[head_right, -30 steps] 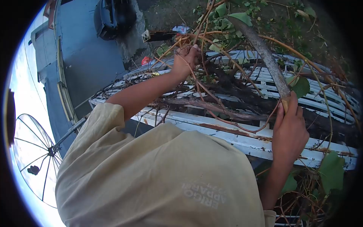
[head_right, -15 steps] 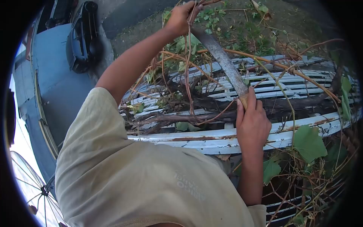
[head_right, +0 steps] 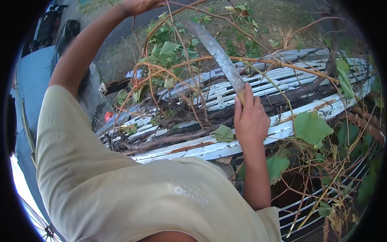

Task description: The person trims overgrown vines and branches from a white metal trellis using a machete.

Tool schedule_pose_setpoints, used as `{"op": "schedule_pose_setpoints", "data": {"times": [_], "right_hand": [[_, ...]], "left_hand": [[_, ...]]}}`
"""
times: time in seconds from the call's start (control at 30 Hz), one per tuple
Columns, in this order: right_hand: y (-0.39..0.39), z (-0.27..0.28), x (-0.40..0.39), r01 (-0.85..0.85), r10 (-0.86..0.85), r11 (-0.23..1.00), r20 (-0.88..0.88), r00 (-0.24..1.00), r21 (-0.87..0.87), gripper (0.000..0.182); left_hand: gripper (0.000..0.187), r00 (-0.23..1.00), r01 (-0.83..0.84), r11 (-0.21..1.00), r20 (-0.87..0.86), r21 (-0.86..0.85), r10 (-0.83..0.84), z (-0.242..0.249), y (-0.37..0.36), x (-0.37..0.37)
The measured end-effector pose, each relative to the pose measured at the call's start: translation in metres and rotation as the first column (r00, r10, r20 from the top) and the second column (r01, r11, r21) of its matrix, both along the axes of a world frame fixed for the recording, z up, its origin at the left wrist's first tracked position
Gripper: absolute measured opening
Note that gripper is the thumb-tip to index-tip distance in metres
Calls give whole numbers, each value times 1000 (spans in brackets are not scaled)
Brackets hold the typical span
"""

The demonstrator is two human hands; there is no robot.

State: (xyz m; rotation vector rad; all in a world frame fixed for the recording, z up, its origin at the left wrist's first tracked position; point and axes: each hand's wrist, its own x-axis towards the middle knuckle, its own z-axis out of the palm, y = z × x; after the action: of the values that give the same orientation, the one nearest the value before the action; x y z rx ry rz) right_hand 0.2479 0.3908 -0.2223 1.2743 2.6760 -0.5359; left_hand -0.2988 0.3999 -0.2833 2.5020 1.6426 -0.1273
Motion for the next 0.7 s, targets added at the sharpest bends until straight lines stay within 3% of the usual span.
{"op": "schedule_pose_setpoints", "data": {"times": [0.03,0.1,0.17,0.23,0.27,0.3,0.33,0.37,0.43,0.47,0.5,0.6,0.63,0.67,0.7], "right_hand": [[1,1,-2,14,-14,1000,1,1000,13,51],[2,-5,-2,26,-25,999,-51,998,24,51],[6,-6,3,50,-46,998,-111,993,35,52],[10,-6,3,75,-69,996,-146,987,40,53],[11,-6,6,62,-59,998,-196,979,7,54],[12,-6,6,66,-68,998,-203,977,-15,53],[14,-3,8,86,-85,996,-181,980,-5,53],[19,4,10,90,-111,989,-180,977,-122,51],[23,28,6,115,-156,955,-130,979,-275,47],[26,45,5,111,-145,957,-114,983,-266,47],[27,61,4,110,-133,950,-59,989,-294,47],[17,92,16,57,-64,968,-20,998,-245,48],[12,111,12,134,-120,943,66,991,-303,48],[7,127,11,213,-168,915,154,974,-344,48],[0,130,22,197,-173,921,98,980,-337,49]], "left_hand": [[40,1000,10,1000,9,3,-10,-9,-12,11],[42,964,-107,988,233,-110,131,-28,-38,28],[47,974,-164,940,104,-299,202,-27,-62,57],[42,963,-236,972,-134,15,235,-31,-98,85],[40,885,-414,891,-310,-185,347,15,-94,122],[42,768,-592,734,-508,-332,390,71,-90,155],[41,829,-539,825,-277,-169,485,91,-105,178],[44,855,-518,855,-14,15,518,104,-119,197],[47,889,-250,968,406,38,213,130,-122,239],[53,847,-87,994,520,-66,109,131,-130,255],[35,784,0,1000,621,-8,5,124,-135,273],[23,816,22,990,574,-141,64,107,-151,276],[41,748,-114,985,663,133,-3,92,-154,281],[41,742,-126,981,671,150,-7,90,-154,285],[42,726,-175,966,687,189,-3,90,-155,291]]}}
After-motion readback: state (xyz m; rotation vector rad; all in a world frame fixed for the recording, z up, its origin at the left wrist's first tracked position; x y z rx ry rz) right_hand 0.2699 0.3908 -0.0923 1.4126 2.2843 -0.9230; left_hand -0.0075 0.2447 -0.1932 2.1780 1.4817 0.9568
